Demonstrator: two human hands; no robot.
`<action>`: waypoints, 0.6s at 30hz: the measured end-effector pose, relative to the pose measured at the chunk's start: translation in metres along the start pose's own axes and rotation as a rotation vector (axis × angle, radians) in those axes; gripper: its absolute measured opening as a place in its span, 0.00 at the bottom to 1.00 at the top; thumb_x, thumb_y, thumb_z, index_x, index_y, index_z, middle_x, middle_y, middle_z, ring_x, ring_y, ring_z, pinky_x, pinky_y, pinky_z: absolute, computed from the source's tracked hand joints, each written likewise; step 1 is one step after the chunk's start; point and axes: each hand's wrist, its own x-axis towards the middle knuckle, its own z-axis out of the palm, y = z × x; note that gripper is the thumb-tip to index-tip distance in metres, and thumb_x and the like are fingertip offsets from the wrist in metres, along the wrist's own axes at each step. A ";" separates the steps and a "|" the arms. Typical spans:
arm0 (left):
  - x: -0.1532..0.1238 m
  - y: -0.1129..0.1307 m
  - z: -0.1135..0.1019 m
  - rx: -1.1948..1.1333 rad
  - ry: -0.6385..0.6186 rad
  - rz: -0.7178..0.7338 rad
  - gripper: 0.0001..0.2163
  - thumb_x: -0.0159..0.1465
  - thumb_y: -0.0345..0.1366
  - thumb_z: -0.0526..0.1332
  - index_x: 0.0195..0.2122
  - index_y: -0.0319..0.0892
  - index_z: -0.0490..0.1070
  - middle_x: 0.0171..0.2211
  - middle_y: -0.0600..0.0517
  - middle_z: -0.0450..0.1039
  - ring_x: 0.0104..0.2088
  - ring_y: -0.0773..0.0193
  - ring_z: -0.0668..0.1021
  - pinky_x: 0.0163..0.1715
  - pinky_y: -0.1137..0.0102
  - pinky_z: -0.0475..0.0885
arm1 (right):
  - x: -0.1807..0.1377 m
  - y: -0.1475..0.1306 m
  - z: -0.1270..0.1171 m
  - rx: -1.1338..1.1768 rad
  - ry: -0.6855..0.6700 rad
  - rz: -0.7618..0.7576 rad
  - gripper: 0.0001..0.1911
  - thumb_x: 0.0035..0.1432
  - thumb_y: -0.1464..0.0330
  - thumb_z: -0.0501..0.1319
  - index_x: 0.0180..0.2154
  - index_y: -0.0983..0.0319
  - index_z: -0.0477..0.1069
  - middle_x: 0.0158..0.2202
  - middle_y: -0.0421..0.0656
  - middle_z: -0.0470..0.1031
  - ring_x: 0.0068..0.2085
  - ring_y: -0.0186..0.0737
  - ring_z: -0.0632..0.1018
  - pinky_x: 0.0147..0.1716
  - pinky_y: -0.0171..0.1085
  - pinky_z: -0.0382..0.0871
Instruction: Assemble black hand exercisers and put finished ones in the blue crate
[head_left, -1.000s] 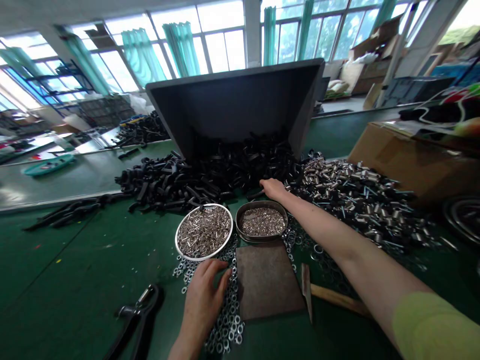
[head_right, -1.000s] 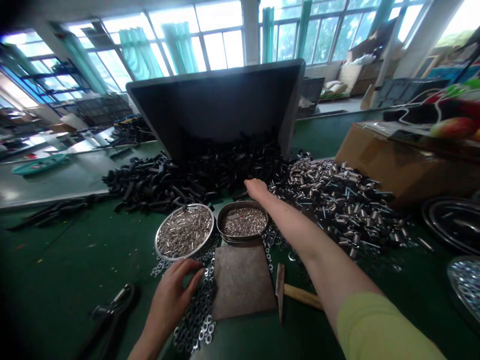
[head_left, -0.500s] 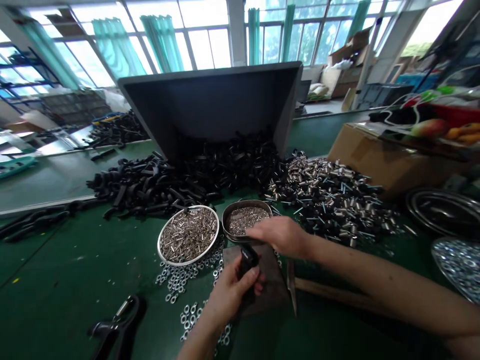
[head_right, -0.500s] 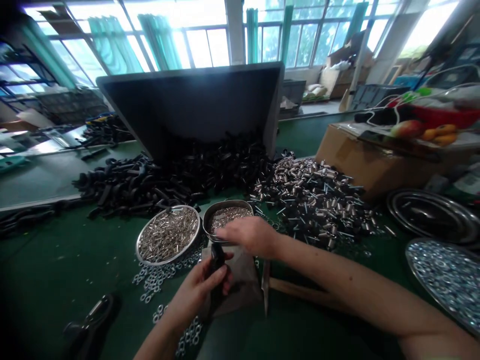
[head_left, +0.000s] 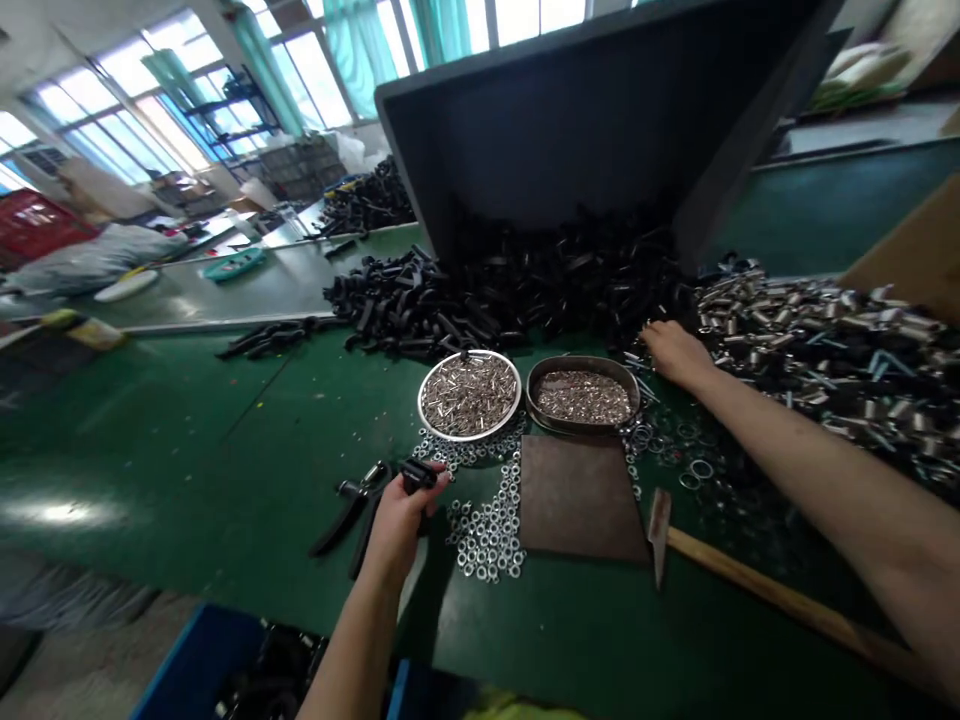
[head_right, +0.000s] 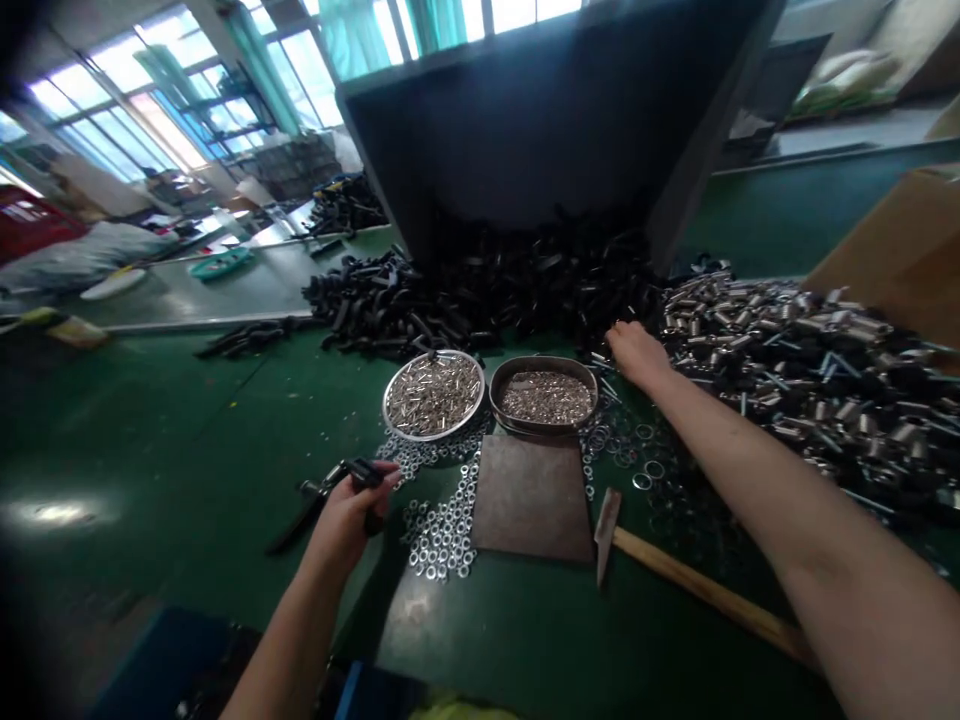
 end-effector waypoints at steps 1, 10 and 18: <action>0.001 -0.002 -0.005 0.092 0.011 0.019 0.18 0.46 0.42 0.68 0.35 0.36 0.73 0.17 0.59 0.61 0.19 0.72 0.63 0.21 0.75 0.55 | -0.001 0.001 -0.001 0.003 -0.004 -0.013 0.17 0.60 0.79 0.47 0.46 0.72 0.69 0.46 0.59 0.68 0.48 0.47 0.69 0.44 0.41 0.61; 0.016 -0.014 0.032 1.080 -0.016 0.456 0.15 0.57 0.25 0.54 0.41 0.43 0.74 0.40 0.47 0.74 0.37 0.59 0.76 0.36 0.69 0.67 | 0.002 -0.007 -0.010 0.035 0.014 0.066 0.19 0.60 0.71 0.50 0.42 0.80 0.72 0.44 0.65 0.69 0.45 0.47 0.74 0.37 0.41 0.59; 0.021 -0.010 0.043 1.417 0.040 0.459 0.11 0.61 0.27 0.51 0.37 0.43 0.71 0.38 0.47 0.74 0.38 0.59 0.76 0.32 0.70 0.67 | -0.004 -0.008 -0.018 0.065 -0.162 0.038 0.22 0.50 0.78 0.56 0.49 0.71 0.72 0.43 0.57 0.76 0.44 0.46 0.76 0.40 0.38 0.64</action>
